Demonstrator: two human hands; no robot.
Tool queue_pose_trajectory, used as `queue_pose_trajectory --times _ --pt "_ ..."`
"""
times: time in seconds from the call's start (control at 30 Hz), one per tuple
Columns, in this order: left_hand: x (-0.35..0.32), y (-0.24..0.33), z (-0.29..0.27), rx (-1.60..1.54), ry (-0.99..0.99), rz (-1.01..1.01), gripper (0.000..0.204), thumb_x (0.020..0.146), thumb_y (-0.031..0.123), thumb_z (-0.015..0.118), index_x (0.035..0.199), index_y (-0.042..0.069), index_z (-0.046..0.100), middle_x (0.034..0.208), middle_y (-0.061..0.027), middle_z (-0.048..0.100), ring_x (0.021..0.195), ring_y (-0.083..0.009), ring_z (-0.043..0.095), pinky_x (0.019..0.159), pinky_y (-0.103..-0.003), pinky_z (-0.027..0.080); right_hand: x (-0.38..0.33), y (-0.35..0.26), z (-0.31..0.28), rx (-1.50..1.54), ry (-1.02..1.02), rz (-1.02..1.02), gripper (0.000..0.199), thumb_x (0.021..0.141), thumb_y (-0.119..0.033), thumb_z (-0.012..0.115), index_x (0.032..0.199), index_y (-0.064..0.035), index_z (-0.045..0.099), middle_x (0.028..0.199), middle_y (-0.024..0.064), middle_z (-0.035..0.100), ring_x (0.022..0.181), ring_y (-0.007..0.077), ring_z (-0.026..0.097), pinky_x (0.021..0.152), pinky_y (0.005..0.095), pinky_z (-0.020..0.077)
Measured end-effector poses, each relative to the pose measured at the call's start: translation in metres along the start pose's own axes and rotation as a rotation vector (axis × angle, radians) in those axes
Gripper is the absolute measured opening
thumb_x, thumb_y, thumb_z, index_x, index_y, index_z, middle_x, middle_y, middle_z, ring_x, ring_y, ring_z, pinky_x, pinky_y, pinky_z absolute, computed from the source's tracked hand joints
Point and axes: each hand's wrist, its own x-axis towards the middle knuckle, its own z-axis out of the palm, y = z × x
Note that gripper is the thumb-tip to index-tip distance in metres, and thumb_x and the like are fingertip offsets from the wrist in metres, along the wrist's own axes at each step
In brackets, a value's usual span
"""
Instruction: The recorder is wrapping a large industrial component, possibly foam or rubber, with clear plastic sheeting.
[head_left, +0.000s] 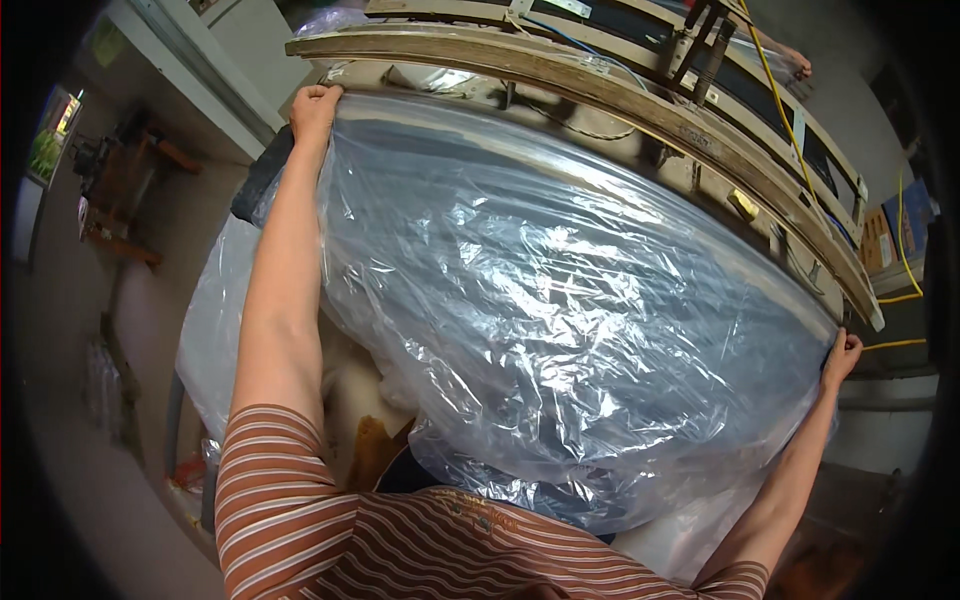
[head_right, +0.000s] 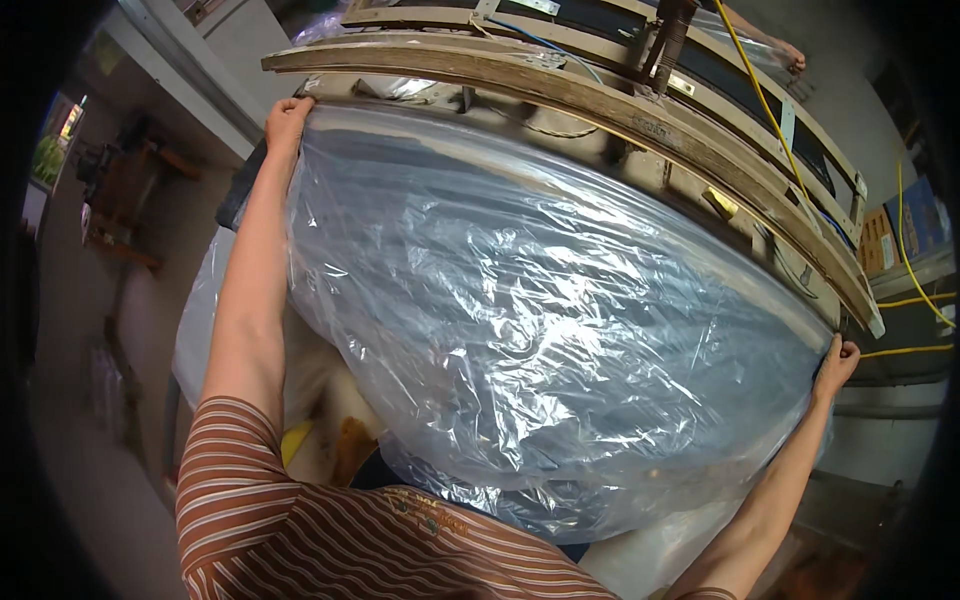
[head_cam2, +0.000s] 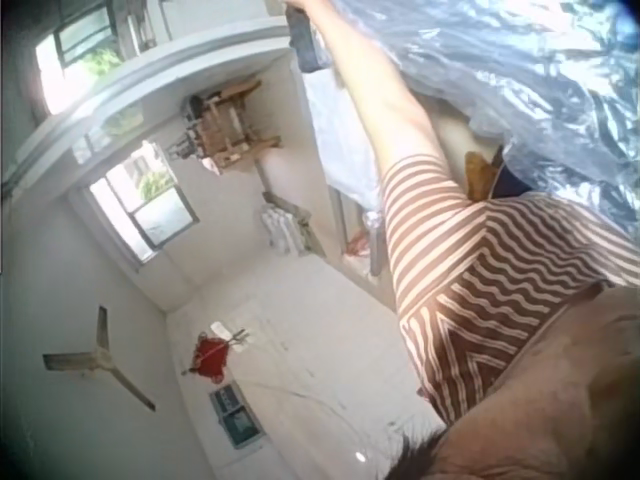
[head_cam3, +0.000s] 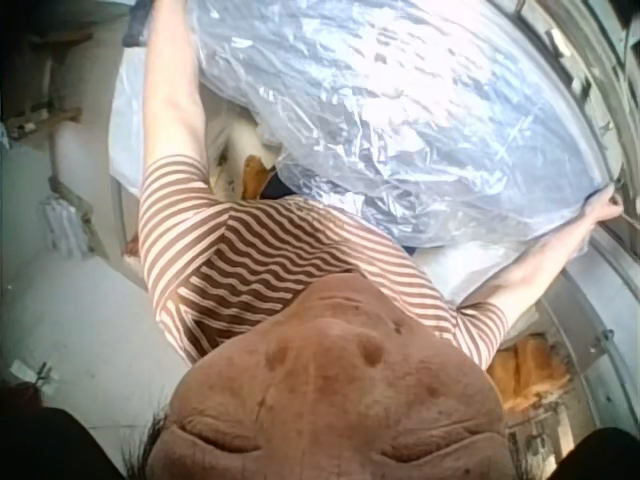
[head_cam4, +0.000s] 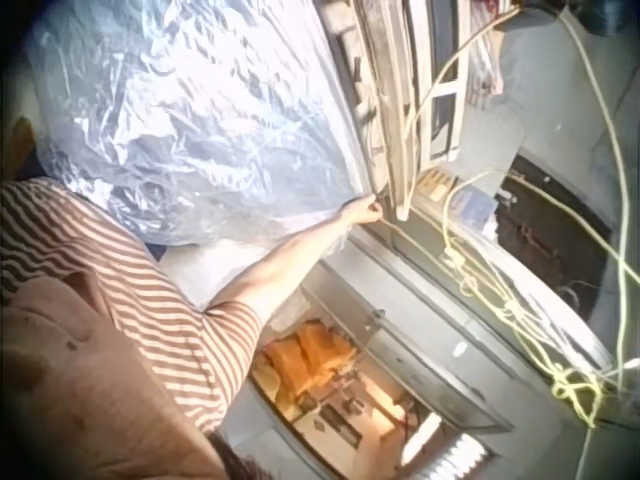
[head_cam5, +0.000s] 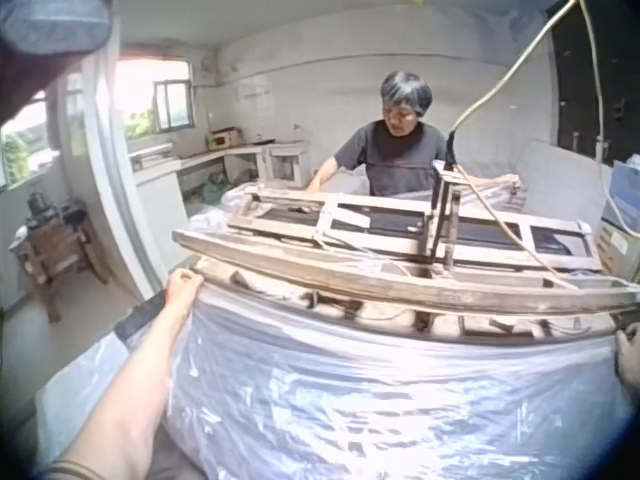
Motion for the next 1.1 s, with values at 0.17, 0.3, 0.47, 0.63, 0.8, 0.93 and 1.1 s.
queue_pose_trajectory --times 0.17,0.3,0.47,0.63,0.8,0.93,1.1 --pt "0.019 -0.026 -0.005 -0.005 -0.032 -0.118 0.030 0.072 0.030 0.066 0.084 0.002 0.062 0.081 -0.0093 0.064 0.075 -0.0189 0.061 0.070 -0.031 0.047 0.001 0.002 0.005 -0.130 0.091 -0.035 0.039 0.082 -0.029 0.064 0.094 0.0058 0.051 0.092 0.0125 0.048 0.085 0.0241 0.045 0.084 0.0325 0.0370" --pt "0.021 -0.036 -0.011 -0.423 -0.007 -0.256 0.027 0.082 0.023 0.054 0.093 -0.001 0.059 0.088 -0.0127 0.064 0.076 -0.0217 0.061 0.070 -0.034 0.047 0.003 0.024 -0.002 -0.046 0.083 0.041 0.036 0.086 -0.029 0.059 0.096 0.0048 0.051 0.094 0.0124 0.050 0.087 0.0240 0.046 0.085 0.0329 0.0374" --pt "0.013 -0.019 -0.025 -0.337 0.160 -0.161 0.034 0.090 0.026 0.043 0.097 -0.004 0.056 0.091 -0.0169 0.062 0.082 -0.0264 0.059 0.076 -0.039 0.045 -0.006 0.008 -0.003 0.077 0.127 0.207 0.043 0.093 -0.032 0.046 0.114 0.0053 0.050 0.115 0.0135 0.052 0.104 0.0235 0.049 0.092 0.0336 0.0368" --pt "0.029 -0.021 -0.017 0.389 -0.165 -0.068 0.049 0.088 0.046 0.043 0.107 0.004 0.061 0.110 -0.0214 0.059 0.108 -0.0364 0.053 0.089 -0.041 0.039 -0.007 -0.026 -0.012 -0.069 0.032 0.032 0.044 0.094 -0.031 0.041 0.112 0.0047 0.059 0.104 0.0143 0.064 0.103 0.0253 0.056 0.092 0.0353 0.0396" --pt "0.055 -0.054 -0.079 -0.189 -0.507 -0.089 0.035 0.088 0.027 0.056 0.113 0.002 0.062 0.110 -0.0107 0.063 0.099 -0.0192 0.059 0.089 -0.031 0.044 -0.012 -0.058 -0.044 -0.069 0.213 -0.222 0.036 0.091 -0.032 0.046 0.096 0.0007 0.059 0.095 0.0137 0.061 0.092 0.0266 0.056 0.080 0.0351 0.0417" --pt "0.146 -0.081 -0.242 0.452 -0.199 0.170 0.047 0.086 0.040 0.058 0.119 0.006 0.058 0.110 -0.0131 0.063 0.096 -0.0234 0.061 0.084 -0.033 0.046 -0.109 -0.129 -0.083 0.029 0.011 -0.083 0.022 0.089 -0.019 0.048 0.080 0.0006 0.053 0.078 0.0124 0.053 0.076 0.0266 0.051 0.072 0.0331 0.0406" --pt "0.104 -0.059 -0.200 1.259 0.026 0.156 0.047 0.083 0.037 0.058 0.119 0.007 0.057 0.110 -0.0166 0.062 0.102 -0.0351 0.057 0.088 -0.042 0.044 -0.208 -0.159 -0.165 -0.102 0.003 -0.222 0.019 0.088 -0.015 0.049 0.078 0.0000 0.054 0.078 0.0091 0.053 0.079 0.0235 0.052 0.074 0.0309 0.0399"
